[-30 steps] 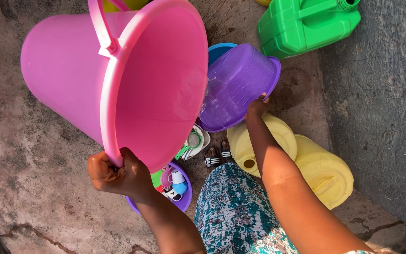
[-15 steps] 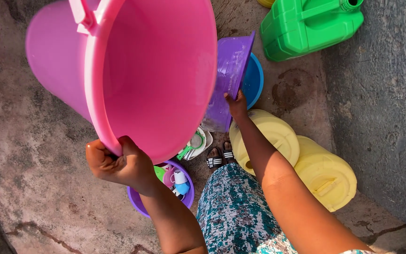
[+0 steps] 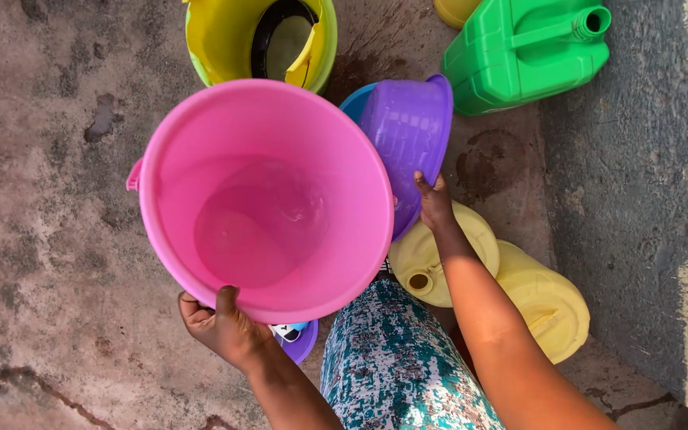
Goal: Washing and rinsing various plastic and ceramic dishes and containers in an outdoor setting.
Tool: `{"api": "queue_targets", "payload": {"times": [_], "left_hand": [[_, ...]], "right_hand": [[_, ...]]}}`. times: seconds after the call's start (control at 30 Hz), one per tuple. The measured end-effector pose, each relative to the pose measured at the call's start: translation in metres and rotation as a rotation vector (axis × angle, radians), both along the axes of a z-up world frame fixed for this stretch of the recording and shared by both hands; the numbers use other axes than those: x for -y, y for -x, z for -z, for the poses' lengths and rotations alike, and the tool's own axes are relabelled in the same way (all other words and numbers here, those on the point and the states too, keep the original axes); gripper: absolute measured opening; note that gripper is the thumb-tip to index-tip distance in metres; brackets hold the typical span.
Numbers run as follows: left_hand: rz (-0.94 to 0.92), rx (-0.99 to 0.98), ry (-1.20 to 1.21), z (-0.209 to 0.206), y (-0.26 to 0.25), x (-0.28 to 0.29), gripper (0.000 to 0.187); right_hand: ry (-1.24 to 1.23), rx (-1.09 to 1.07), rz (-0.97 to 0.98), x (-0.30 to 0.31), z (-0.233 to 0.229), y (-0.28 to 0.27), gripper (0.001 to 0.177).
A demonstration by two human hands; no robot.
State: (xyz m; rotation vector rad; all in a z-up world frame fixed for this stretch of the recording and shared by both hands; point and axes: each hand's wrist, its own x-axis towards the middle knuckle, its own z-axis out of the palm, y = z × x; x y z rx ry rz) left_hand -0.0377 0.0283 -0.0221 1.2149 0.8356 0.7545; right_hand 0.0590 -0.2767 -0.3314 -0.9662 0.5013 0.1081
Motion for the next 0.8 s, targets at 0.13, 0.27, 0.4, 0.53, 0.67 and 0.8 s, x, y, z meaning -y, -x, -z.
{"api": "queue_targets", "payload": {"times": [0.13,0.27,0.4,0.53,0.67,0.8], "left_hand": [[-0.081,-0.058,0.085,0.019,0.063,-0.027,0.032],[-0.107,-0.196,0.115,0.051,0.137,-0.063,0.029],[-0.105,-0.299,0.174,0.077,0.199,-0.090,0.028],[-0.086,-0.288,0.224,0.133,0.268,-0.115,0.024],[0.013,-0.252,0.280,0.171,0.337,-0.155,0.019],[0.099,-0.344,0.307,0.116,0.375,-0.177,0.016]], "right_hand": [[0.058,0.040,-0.085,0.024,0.011,0.046,0.044],[0.096,0.083,-0.149,0.018,-0.031,0.095,0.042],[0.401,0.037,-0.364,0.005,-0.069,0.138,0.033],[0.527,0.165,-0.545,-0.050,-0.114,0.183,0.029],[1.146,0.581,-0.827,-0.123,-0.148,0.245,0.050],[1.436,0.761,-0.840,-0.173,-0.127,0.311,0.041]]}}
